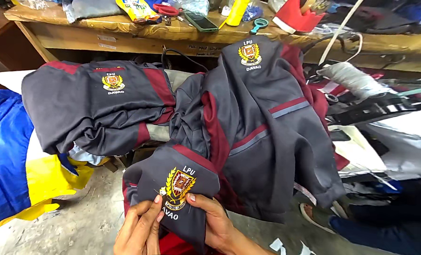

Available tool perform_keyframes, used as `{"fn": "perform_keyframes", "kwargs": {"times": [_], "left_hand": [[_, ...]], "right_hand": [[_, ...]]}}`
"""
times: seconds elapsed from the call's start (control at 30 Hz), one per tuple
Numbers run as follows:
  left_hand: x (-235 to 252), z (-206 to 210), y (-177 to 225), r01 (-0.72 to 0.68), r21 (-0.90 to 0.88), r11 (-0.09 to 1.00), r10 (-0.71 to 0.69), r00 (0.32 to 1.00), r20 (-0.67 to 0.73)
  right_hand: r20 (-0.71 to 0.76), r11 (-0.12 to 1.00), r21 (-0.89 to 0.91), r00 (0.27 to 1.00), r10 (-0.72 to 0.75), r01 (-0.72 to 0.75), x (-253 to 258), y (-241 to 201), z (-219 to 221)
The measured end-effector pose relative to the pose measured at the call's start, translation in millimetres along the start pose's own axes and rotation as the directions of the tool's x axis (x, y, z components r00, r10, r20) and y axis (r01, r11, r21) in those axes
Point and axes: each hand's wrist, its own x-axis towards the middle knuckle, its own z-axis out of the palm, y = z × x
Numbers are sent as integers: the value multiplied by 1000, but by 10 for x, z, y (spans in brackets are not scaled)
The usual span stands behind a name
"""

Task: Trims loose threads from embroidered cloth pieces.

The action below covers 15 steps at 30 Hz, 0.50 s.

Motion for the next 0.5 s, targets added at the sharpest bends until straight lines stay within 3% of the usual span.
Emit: {"fn": "perform_keyframes", "kwargs": {"times": [0.17, 0.33, 0.5], "left_hand": [[9, -3, -16, -18, 15, 1000, 18, 1000, -3], [26, -75, -82, 99, -113, 989, -100, 995, -7], [41, -198, -45, 135, -107, 985, -124, 987, 97]], "right_hand": [[-15, 1000, -9, 1000, 7, -7, 12, -11, 14], [-126, 993, -115, 991, -35, 20, 4, -40, 116], [-212, 960, -272, 970, -123, 62, 18, -85, 207]]}}
